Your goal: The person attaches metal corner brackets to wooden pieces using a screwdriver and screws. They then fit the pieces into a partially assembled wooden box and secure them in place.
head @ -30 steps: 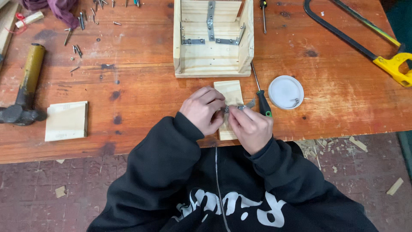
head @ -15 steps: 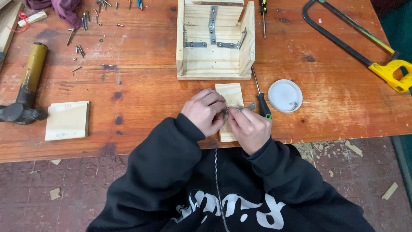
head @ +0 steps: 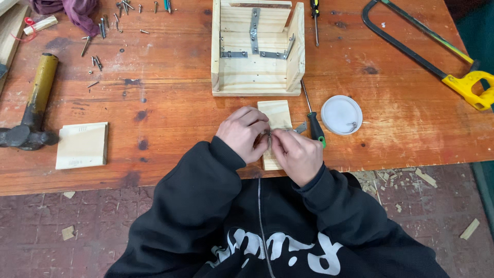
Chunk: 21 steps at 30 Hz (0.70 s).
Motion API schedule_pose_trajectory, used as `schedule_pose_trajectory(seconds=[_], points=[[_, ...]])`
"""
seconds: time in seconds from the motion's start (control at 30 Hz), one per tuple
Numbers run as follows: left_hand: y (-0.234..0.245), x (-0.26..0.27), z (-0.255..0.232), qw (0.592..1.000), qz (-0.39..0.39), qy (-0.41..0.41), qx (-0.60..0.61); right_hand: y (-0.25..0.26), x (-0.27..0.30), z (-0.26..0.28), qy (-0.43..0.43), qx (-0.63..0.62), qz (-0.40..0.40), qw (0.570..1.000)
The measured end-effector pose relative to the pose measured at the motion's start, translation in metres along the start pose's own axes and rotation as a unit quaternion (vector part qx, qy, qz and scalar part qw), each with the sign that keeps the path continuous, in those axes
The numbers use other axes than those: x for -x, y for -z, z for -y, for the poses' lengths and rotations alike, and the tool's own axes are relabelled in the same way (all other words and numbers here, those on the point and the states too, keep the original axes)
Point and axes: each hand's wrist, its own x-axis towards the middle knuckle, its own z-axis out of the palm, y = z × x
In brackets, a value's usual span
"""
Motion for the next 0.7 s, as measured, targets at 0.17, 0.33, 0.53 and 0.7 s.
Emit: schedule_pose_trajectory(seconds=[0.17, 0.33, 0.53, 0.7], points=[[-0.001, 0.001, 0.002, 1.0, 0.006, 0.002, 0.01, 0.0, 0.002, 0.0, 0.0, -0.009, 0.007, 1.0], [-0.001, -0.001, 0.001, 1.0, 0.003, -0.004, 0.016, 0.003, -0.001, 0.002, -0.014, -0.021, 0.007, 1.0], [0.002, -0.002, -0.002, 1.0, 0.003, 0.001, 0.017, 0.009, -0.006, 0.007, -0.015, -0.066, -0.03, 0.997], [0.002, -0.003, -0.003, 1.0, -0.003, 0.001, 0.024, 0.026, 0.004, -0.007, -0.042, -0.075, -0.113, 0.99]])
